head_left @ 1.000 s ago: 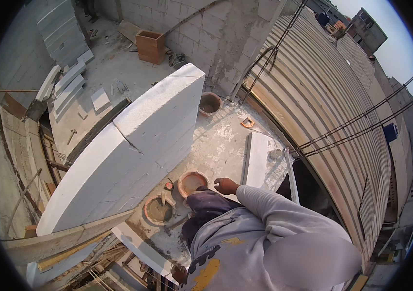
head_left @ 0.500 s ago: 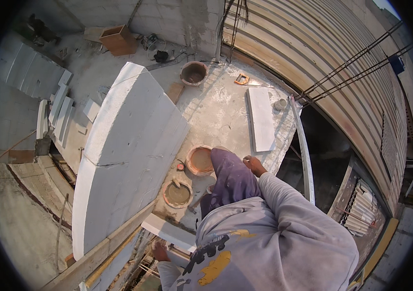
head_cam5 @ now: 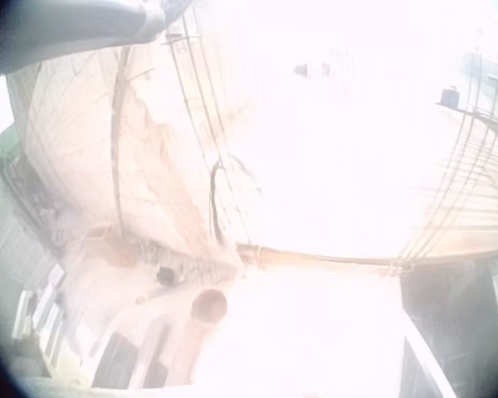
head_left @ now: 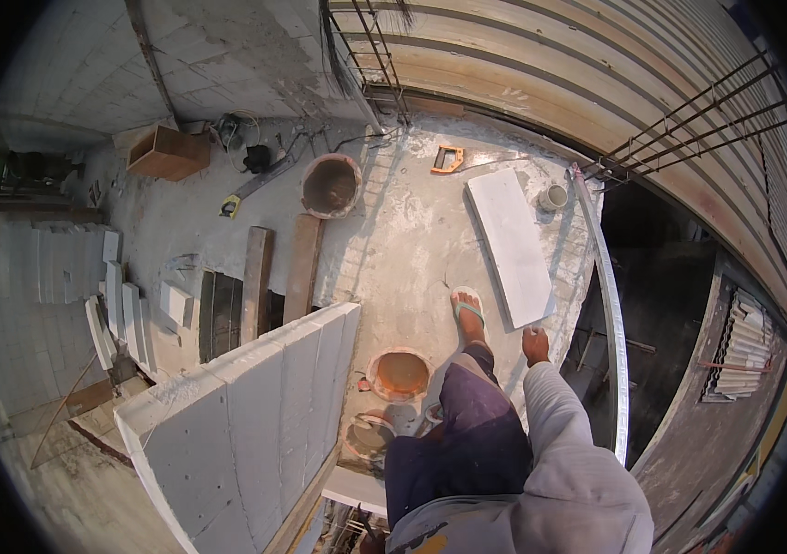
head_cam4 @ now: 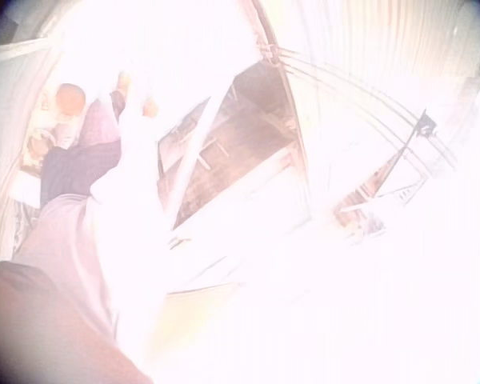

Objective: The person measures a wall section using a tape measure and string line, then applies mortar to a white rectangular tile with a trowel. The person positions the tile against the wall and adjusts it to align with the string line.

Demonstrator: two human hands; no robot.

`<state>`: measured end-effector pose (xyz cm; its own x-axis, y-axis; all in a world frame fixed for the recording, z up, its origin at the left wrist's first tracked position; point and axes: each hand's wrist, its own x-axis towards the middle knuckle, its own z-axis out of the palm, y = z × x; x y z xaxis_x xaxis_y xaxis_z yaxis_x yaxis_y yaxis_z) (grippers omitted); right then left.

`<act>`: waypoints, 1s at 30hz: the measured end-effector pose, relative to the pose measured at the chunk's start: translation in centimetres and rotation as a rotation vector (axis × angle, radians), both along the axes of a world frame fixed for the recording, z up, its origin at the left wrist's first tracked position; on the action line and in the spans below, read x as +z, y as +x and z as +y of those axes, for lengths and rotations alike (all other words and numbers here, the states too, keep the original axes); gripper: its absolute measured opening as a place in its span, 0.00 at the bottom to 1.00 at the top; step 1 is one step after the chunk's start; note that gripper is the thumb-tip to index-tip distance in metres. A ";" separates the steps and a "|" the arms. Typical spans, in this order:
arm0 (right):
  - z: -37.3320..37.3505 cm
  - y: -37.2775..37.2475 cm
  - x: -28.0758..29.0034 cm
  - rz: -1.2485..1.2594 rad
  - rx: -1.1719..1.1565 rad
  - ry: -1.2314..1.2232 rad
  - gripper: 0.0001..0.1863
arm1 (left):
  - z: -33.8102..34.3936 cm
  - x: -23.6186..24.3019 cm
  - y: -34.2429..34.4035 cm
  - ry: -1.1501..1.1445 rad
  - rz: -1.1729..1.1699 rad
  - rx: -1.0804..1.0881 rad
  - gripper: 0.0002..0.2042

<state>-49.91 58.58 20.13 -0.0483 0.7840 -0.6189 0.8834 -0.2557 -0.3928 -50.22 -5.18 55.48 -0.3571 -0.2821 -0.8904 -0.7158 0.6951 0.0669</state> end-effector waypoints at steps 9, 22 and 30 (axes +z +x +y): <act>12.4 7.0 -17.6 -0.062 -0.348 -0.007 0.35 | 33.8 -23.5 -23.6 0.278 0.251 -0.257 0.13; 14.6 7.2 -27.2 0.317 -1.106 -0.353 0.31 | 64.8 -57.4 -12.3 0.583 -0.357 -0.424 0.56; 10.2 2.9 -14.3 0.400 -0.955 -0.282 0.39 | 61.0 -50.0 -14.4 0.641 -0.120 -0.364 0.52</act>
<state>-47.02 68.83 5.80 0.2697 0.4359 -0.8586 0.0895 -0.8991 -0.4284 -64.60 55.85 5.46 -0.2188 0.4233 -0.8792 -0.4761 0.7401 0.4748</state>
